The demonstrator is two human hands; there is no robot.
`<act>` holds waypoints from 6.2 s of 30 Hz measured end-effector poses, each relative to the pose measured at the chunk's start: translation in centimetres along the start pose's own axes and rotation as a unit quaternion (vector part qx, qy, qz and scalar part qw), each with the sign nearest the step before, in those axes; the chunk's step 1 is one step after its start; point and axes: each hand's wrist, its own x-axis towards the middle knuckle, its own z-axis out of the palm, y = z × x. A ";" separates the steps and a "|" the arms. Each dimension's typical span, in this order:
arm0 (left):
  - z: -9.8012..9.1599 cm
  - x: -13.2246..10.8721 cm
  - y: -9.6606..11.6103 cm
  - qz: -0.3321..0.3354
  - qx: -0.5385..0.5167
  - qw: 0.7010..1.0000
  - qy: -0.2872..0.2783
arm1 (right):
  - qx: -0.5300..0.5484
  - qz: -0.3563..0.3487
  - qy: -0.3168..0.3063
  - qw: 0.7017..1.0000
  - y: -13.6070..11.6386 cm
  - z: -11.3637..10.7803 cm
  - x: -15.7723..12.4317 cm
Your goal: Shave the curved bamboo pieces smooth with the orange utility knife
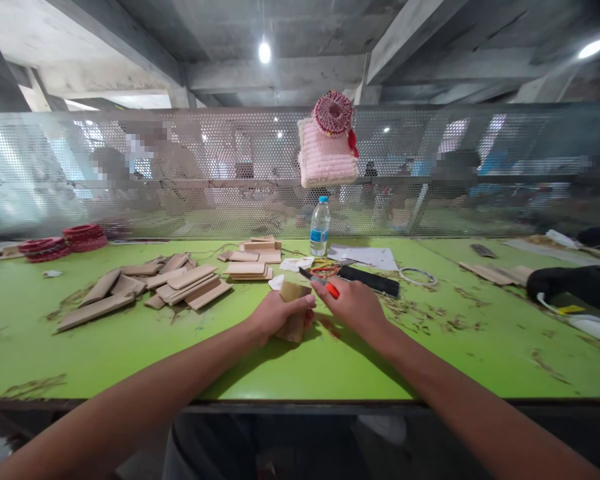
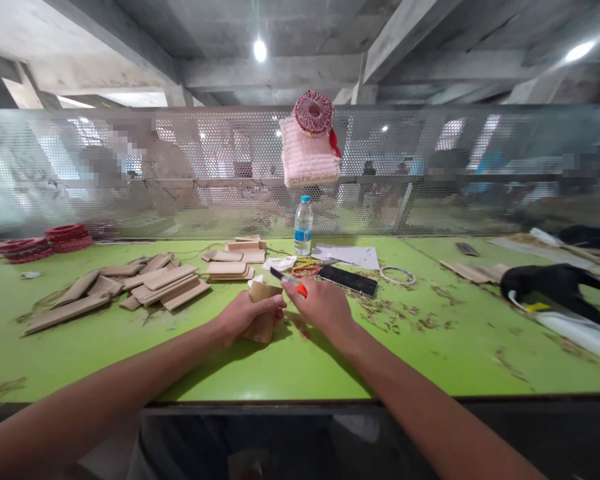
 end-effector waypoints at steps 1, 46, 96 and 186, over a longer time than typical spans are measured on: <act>0.1 0.0 -0.1 -0.003 -0.008 1.000 0.000 | 0.013 0.019 0.013 1.000 0.1 -0.1 0.1; -0.3 -0.4 0.4 -0.013 0.005 1.000 0.019 | 0.047 -0.068 -0.032 0.996 0.3 -0.5 -0.5; -2.1 0.5 0.0 -0.046 -0.041 0.996 -0.063 | 0.091 -0.107 -0.091 0.986 -0.2 -0.2 -0.3; -3.9 0.3 3.8 0.039 0.028 0.991 -0.122 | 0.021 -0.204 -0.114 0.972 -1.5 -0.3 -1.3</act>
